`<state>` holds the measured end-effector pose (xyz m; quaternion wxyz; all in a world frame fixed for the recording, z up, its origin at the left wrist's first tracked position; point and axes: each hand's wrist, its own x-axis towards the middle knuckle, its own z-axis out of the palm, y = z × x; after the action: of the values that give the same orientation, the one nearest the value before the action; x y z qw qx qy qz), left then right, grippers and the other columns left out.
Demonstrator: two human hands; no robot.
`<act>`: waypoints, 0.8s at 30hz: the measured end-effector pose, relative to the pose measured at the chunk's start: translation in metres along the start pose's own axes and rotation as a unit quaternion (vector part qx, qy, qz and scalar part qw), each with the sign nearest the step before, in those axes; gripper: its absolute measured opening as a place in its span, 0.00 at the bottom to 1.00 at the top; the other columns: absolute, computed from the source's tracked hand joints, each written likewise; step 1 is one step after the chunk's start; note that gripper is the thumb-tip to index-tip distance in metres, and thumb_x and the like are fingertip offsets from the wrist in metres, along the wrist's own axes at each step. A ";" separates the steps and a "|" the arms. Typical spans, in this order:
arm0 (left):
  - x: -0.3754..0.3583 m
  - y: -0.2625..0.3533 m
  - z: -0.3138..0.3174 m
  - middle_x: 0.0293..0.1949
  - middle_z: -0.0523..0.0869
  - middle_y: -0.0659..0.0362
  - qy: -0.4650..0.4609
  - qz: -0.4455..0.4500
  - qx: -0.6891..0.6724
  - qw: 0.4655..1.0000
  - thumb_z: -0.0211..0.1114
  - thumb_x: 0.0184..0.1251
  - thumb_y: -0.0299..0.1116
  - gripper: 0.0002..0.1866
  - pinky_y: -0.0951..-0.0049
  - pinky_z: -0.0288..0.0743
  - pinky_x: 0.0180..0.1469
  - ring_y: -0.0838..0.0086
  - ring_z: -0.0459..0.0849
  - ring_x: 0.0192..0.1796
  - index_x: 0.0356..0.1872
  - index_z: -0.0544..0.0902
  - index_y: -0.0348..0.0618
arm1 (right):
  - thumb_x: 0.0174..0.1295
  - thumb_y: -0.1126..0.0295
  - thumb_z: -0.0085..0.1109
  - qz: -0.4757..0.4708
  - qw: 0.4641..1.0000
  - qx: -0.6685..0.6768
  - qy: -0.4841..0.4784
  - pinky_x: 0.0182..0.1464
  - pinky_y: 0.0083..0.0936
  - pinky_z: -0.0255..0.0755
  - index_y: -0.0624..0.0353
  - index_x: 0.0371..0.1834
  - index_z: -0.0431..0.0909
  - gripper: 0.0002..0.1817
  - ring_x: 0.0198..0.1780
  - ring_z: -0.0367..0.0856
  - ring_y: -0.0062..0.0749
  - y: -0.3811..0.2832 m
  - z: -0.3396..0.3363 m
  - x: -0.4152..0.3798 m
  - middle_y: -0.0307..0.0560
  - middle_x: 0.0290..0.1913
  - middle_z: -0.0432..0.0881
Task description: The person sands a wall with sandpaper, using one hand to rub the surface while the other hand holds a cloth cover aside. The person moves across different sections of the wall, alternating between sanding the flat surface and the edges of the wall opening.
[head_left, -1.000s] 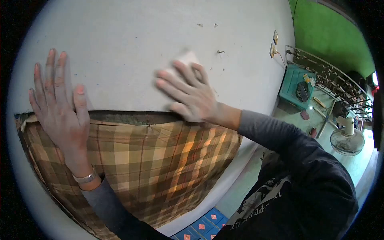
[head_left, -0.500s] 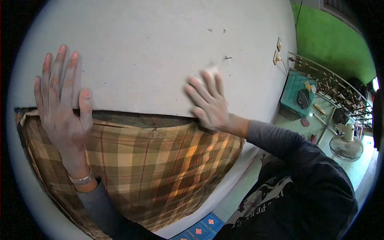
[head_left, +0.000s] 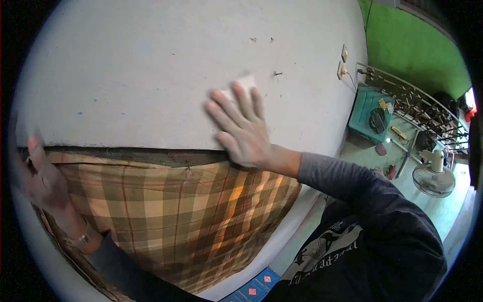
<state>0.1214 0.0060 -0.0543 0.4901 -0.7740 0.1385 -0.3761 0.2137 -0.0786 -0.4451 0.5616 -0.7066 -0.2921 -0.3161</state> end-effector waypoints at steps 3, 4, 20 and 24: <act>0.020 0.016 0.004 0.72 0.79 0.71 -0.020 0.075 0.095 0.992 0.57 0.79 0.45 0.20 0.60 0.70 0.69 0.69 0.76 0.72 0.69 0.81 0.70 | 0.81 0.49 0.27 -0.079 0.996 0.030 0.010 0.84 0.59 0.21 0.38 0.86 0.51 0.32 0.88 0.36 0.44 -0.045 -0.022 0.088 0.33 0.87 0.48; 0.017 0.030 0.004 0.72 0.79 0.71 -0.017 0.081 0.096 0.992 0.57 0.79 0.45 0.20 0.60 0.70 0.69 0.69 0.76 0.72 0.69 0.81 0.70 | 0.81 0.49 0.27 -0.076 0.997 0.030 0.015 0.84 0.59 0.21 0.38 0.86 0.51 0.32 0.88 0.36 0.44 -0.053 -0.025 0.106 0.33 0.87 0.48; -0.001 0.171 0.031 0.82 0.62 0.70 -0.278 0.231 -0.016 0.932 0.49 0.72 0.61 0.34 0.41 0.39 0.85 0.62 0.53 0.85 0.77 0.70 0.68 | 0.81 0.53 0.34 0.057 0.996 0.065 -0.030 0.82 0.60 0.20 0.51 0.85 0.54 0.33 0.87 0.36 0.58 -0.006 -0.011 -0.015 0.49 0.86 0.51; 0.000 0.176 0.031 0.82 0.62 0.69 -0.286 0.250 -0.012 0.925 0.49 0.72 0.61 0.34 0.40 0.40 0.85 0.61 0.53 0.85 0.77 0.70 0.67 | 0.81 0.52 0.33 -0.009 0.998 0.039 -0.043 0.82 0.58 0.20 0.50 0.85 0.57 0.32 0.86 0.38 0.60 0.003 -0.010 -0.021 0.52 0.86 0.53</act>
<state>0.1710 -0.0581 -0.2134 0.5776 -0.7949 0.1859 -0.0018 0.2018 -0.0906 -0.4618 0.5729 -0.6942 -0.3348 -0.2790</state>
